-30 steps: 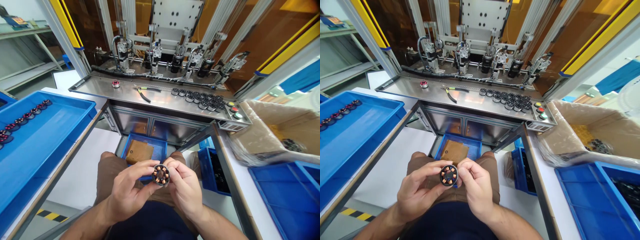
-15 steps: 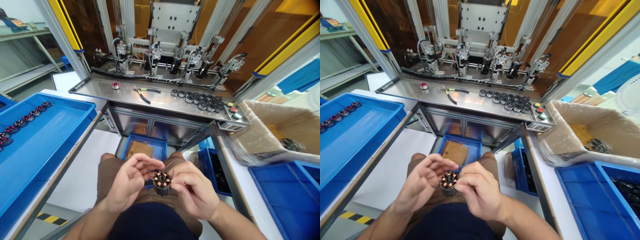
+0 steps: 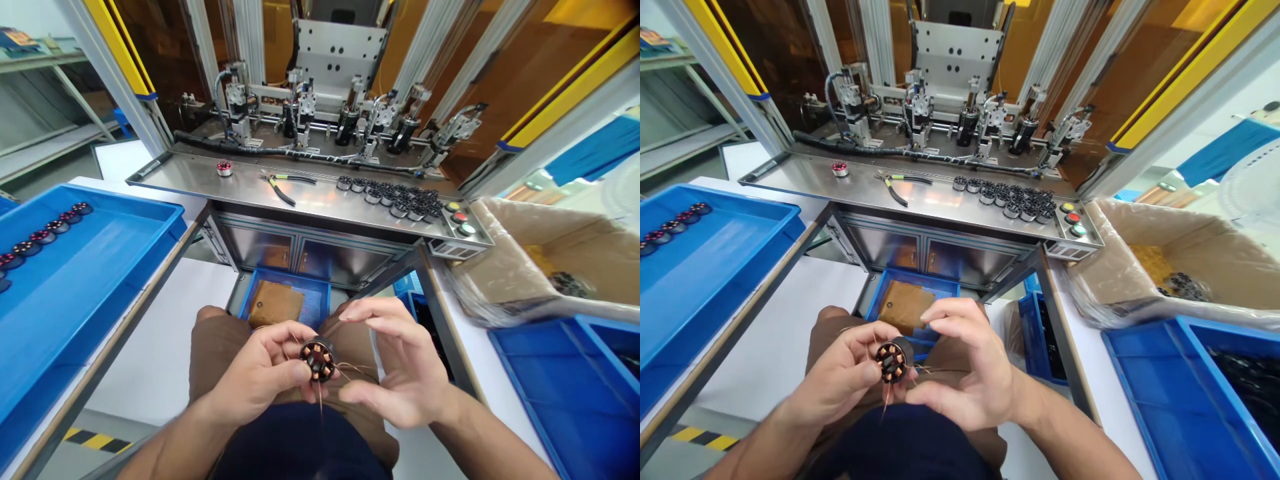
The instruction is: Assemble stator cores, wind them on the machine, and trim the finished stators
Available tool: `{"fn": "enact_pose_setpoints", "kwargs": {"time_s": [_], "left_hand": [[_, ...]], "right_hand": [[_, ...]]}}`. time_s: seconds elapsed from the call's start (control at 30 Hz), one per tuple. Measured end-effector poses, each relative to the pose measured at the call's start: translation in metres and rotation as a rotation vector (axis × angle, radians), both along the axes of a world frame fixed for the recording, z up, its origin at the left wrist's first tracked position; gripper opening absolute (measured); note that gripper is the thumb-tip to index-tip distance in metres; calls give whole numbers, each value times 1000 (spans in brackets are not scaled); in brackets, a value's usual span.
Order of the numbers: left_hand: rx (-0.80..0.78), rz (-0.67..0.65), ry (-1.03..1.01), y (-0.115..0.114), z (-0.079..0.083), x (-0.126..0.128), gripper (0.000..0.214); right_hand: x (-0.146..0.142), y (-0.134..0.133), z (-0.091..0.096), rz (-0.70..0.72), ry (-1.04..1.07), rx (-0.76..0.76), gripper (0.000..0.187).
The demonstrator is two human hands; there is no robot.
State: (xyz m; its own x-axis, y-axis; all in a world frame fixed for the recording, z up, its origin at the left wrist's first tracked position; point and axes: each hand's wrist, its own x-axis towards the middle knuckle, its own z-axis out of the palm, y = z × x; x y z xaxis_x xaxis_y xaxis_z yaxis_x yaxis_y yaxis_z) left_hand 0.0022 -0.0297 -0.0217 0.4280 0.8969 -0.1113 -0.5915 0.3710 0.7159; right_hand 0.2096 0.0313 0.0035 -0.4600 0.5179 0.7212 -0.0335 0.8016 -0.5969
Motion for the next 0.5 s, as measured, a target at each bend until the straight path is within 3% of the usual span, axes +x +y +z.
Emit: {"fn": "enact_pose_setpoints", "kwargs": {"time_s": [0.23,0.5], "left_hand": [[23,39,20,-1,-2,2,36],[74,177,-15,-5,5,5,32]], "right_hand": [[-8,2,17,68,-78,88,17],[-9,-14,21,-145,-158,72,14]]}}
